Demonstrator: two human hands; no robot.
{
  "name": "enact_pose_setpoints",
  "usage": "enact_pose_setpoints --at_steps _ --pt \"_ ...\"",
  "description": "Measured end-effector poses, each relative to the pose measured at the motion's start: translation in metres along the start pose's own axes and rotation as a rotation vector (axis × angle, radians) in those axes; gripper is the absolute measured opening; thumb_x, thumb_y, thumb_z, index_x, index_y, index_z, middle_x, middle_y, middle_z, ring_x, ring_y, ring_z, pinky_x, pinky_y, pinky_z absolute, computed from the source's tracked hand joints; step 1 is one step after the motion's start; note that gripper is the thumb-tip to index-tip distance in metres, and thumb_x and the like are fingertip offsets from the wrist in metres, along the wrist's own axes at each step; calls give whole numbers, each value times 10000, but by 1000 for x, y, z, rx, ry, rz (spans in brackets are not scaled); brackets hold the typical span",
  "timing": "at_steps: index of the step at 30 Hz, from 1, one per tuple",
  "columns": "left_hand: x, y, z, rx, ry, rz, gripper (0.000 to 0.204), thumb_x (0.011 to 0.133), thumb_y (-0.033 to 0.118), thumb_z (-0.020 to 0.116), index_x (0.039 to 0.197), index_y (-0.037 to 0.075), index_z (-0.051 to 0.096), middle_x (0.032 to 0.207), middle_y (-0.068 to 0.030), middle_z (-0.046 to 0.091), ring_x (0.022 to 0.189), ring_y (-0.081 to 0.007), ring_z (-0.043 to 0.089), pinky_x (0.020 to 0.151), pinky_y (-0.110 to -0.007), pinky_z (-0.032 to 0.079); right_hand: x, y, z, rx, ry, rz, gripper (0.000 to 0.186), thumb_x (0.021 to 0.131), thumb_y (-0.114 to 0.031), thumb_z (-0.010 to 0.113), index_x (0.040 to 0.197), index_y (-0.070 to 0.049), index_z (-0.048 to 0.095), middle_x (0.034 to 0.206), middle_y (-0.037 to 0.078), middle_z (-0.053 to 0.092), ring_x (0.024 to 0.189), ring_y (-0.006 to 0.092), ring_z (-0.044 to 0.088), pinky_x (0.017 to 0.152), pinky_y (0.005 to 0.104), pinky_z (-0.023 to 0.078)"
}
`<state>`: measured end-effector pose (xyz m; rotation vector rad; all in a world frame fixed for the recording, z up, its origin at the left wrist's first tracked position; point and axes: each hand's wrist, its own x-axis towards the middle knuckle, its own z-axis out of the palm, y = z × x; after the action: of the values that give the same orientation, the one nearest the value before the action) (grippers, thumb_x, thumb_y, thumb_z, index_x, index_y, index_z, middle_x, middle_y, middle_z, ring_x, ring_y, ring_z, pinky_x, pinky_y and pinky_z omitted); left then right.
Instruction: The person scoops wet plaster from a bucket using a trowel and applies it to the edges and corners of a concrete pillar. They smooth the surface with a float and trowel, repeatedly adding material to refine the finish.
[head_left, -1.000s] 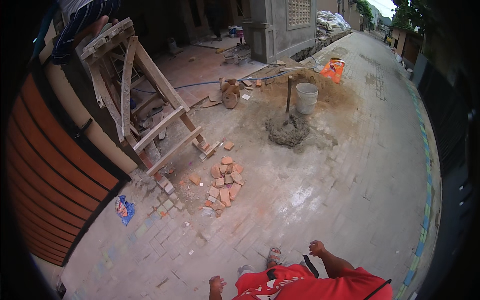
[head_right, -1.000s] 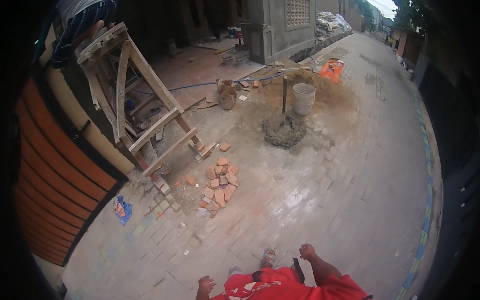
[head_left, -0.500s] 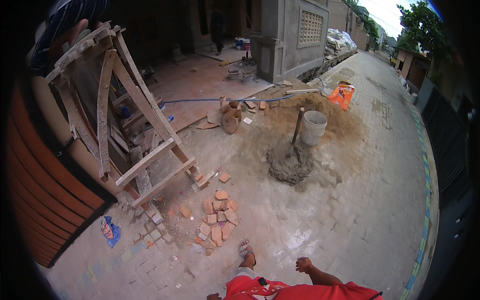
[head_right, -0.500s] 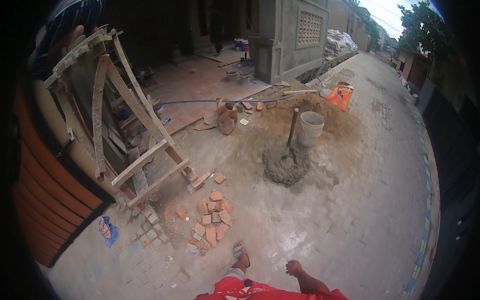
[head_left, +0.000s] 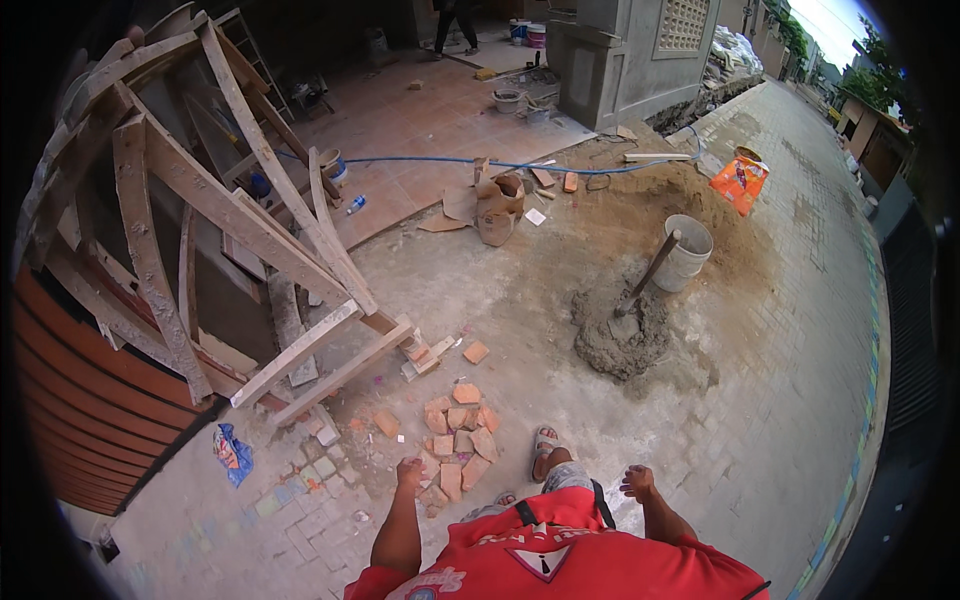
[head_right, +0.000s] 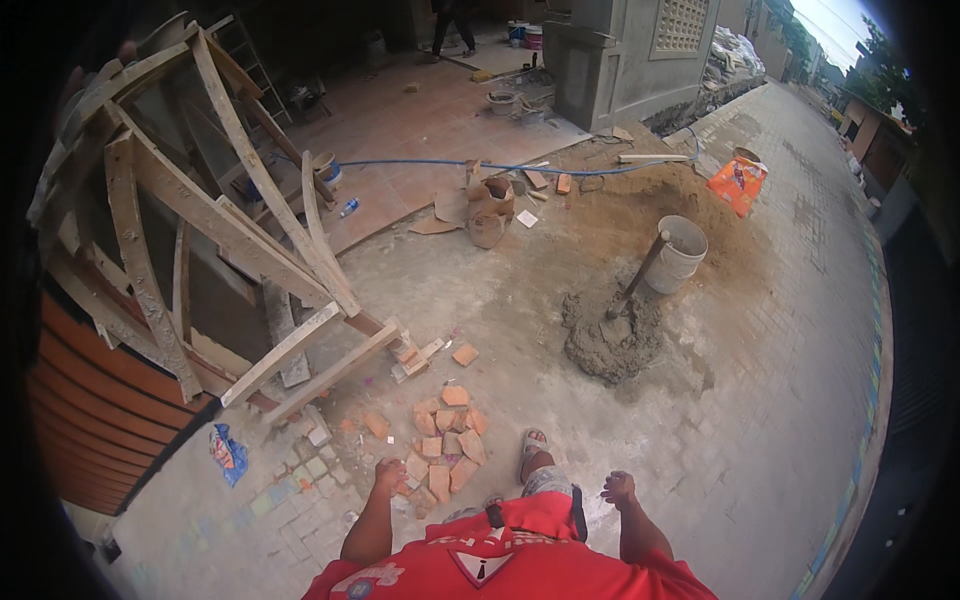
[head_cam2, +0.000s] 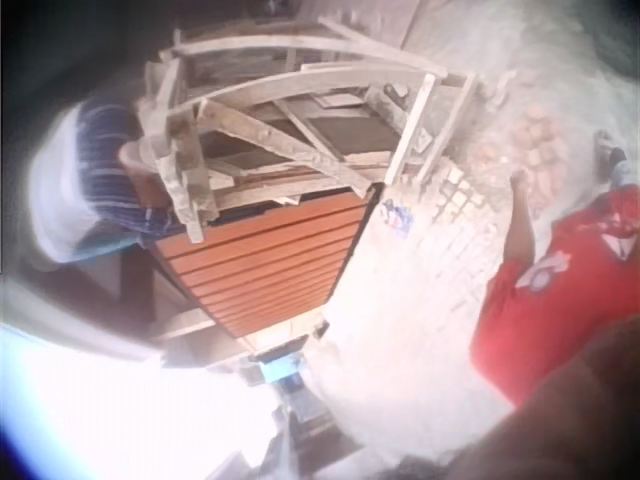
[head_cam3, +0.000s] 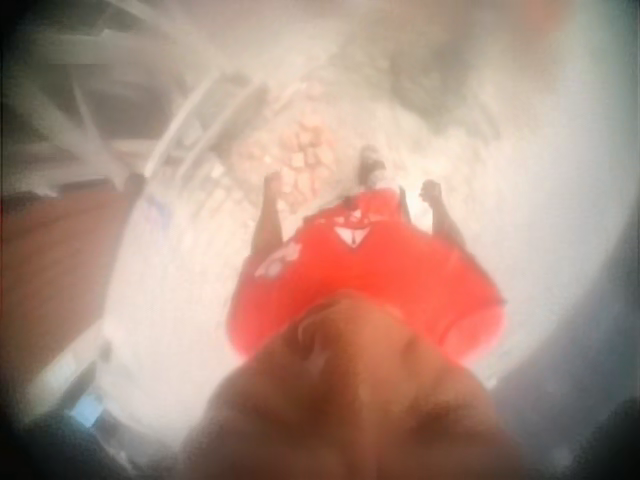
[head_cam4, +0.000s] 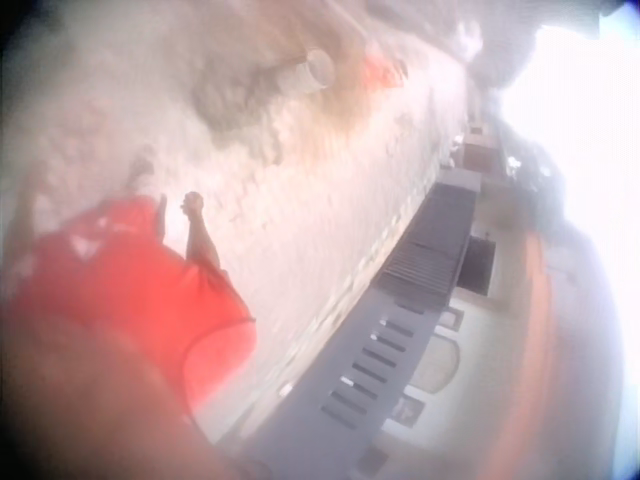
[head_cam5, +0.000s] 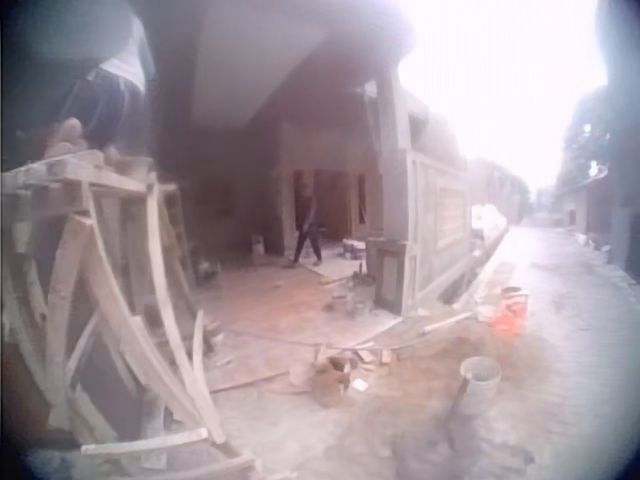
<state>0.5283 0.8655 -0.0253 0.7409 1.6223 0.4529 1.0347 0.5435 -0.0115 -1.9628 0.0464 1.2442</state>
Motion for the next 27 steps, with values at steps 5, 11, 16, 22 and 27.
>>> enact_pose_setpoints --at_steps 5,11,16,22,27 --pt "50 62 74 131 -36 -53 258 898 153 588 1103 -5 577 926 -143 651 786 -240 662 554 -369 597 69 -75 20 206 -148 223 159 914 -190 503 1004 -63 533 830 146 587 595 314 619 443 381 449" --pt "69 98 117 11 -52 -412 384 919 226 565 1270 87 497 1038 -132 650 811 -261 683 491 -363 484 158 -224 50 -357 -139 179 100 903 -86 450 858 -90 539 650 95 485 412 225 451 336 359 320" --pt "84 170 168 -99 -36 -398 419 920 300 525 1294 116 484 1068 -99 649 723 -254 660 532 -347 410 267 -406 55 -179 -10 -60 175 898 -126 490 1032 -60 582 746 89 594 538 225 589 413 340 424" --pt "189 243 194 -144 -76 -280 239 918 218 515 1085 53 559 1003 -126 623 705 -279 654 481 -384 495 346 -617 183 -240 -91 -276 338 893 -130 546 1194 20 577 844 122 661 634 193 649 514 312 491" --pt "292 352 195 -42 -106 -458 295 920 253 515 1168 92 520 1036 -135 626 728 -297 659 494 -386 480 459 -682 298 -203 -410 -501 427 876 -165 599 1259 15 541 852 133 672 683 222 667 584 328 522"
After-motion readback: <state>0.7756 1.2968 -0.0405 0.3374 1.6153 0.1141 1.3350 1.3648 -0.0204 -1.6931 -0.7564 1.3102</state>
